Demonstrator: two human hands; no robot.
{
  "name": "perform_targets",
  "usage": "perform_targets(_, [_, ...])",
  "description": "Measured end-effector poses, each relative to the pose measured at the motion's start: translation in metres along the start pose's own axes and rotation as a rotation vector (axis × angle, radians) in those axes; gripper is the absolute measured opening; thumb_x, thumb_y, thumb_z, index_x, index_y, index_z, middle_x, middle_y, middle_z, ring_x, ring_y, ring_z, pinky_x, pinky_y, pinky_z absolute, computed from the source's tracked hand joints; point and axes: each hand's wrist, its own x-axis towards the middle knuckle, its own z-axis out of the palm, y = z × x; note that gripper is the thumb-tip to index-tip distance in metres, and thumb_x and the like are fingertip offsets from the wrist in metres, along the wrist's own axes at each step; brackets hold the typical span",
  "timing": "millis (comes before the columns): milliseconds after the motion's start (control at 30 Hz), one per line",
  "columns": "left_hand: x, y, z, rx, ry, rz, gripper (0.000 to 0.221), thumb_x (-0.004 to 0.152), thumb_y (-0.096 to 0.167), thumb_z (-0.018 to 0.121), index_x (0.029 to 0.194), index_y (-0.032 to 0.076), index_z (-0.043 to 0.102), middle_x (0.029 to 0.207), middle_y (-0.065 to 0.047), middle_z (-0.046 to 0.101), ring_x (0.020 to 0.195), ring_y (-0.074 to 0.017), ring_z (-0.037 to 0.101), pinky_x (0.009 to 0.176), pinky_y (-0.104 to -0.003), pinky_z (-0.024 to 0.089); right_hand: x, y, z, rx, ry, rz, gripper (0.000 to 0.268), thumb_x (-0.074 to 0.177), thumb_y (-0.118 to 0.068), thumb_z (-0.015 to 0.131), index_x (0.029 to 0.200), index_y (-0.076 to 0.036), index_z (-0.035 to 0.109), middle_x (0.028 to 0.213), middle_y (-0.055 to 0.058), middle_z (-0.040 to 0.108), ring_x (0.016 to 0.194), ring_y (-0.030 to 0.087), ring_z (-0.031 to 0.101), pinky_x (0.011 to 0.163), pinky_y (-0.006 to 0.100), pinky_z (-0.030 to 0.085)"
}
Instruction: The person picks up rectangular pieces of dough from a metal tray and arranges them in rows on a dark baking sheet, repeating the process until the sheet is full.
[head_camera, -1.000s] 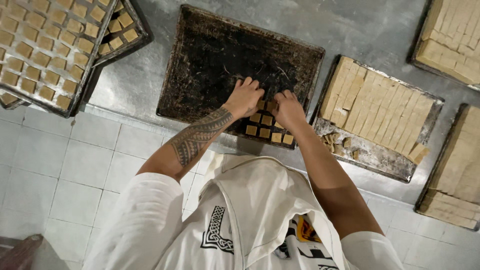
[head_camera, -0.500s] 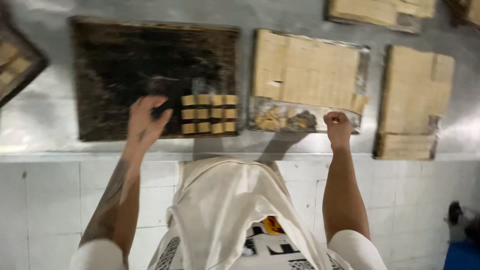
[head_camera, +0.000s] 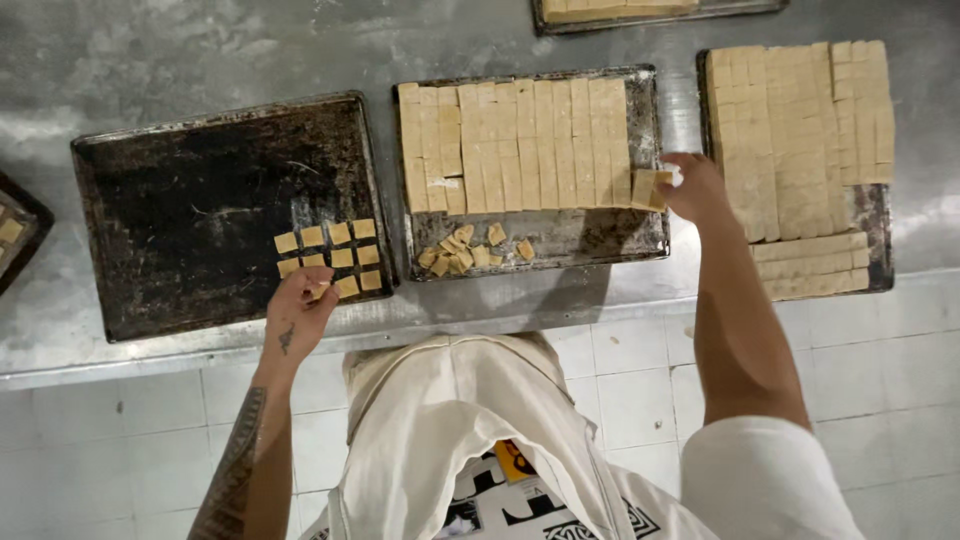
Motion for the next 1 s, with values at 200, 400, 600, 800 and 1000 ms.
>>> perform_targets(200, [-0.009, 0.015, 0.028, 0.097, 0.019, -0.035, 0.024, 0.096, 0.019, 0.071, 0.115, 0.005, 0.069, 0.112, -0.01, 0.072, 0.101, -0.0201, 0.069, 0.086, -0.036, 0.055, 0.041, -0.016, -0.023, -0.048, -0.401, 0.067, 0.049, 0.089, -0.022, 0.074, 0.137, -0.013, 0.067, 0.138, 0.018, 0.06, 0.114, 0.038, 0.065, 0.098, 0.046, 0.051])
perform_targets(400, [-0.013, 0.02, 0.034, 0.128, 0.001, -0.07, 0.022, 0.096, 0.019, 0.071, 0.112, 0.005, 0.069, 0.106, -0.008, 0.074, 0.098, -0.0185, 0.069, 0.087, -0.034, 0.054, 0.053, -0.012, -0.012, -0.008, -0.524, 0.05, 0.047, 0.09, -0.02, 0.071, 0.136, -0.009, 0.067, 0.127, 0.017, 0.072, 0.112, 0.034, 0.07, 0.098, 0.044, 0.055])
perform_targets(600, [-0.01, 0.02, 0.043, 0.104, 0.011, -0.12, 0.022, 0.096, 0.018, 0.071, 0.112, 0.005, 0.07, 0.105, -0.007, 0.073, 0.097, -0.0184, 0.067, 0.085, -0.034, 0.053, 0.049, -0.022, -0.019, -0.058, -0.555, 0.021, 0.037, 0.09, -0.017, 0.071, 0.125, -0.006, 0.071, 0.123, 0.018, 0.071, 0.109, 0.036, 0.069, 0.095, 0.044, 0.055])
perform_targets(800, [-0.013, 0.015, 0.046, 0.098, 0.0, -0.121, 0.023, 0.096, 0.019, 0.071, 0.114, 0.004, 0.069, 0.103, -0.007, 0.072, 0.095, -0.0181, 0.067, 0.085, -0.032, 0.054, 0.041, -0.023, -0.022, 0.04, -0.563, 0.122, 0.044, 0.087, -0.015, 0.076, 0.129, -0.005, 0.067, 0.12, 0.016, 0.073, 0.11, 0.032, 0.07, 0.095, 0.042, 0.055])
perform_targets(1000, [-0.021, 0.019, 0.042, 0.143, -0.006, -0.14, 0.024, 0.097, 0.021, 0.07, 0.115, 0.005, 0.071, 0.106, -0.008, 0.074, 0.095, -0.0195, 0.069, 0.083, -0.033, 0.055, 0.04, -0.011, -0.017, 0.137, -0.564, 0.105, 0.051, 0.085, -0.016, 0.078, 0.133, -0.006, 0.065, 0.119, 0.015, 0.074, 0.108, 0.03, 0.071, 0.094, 0.041, 0.055])
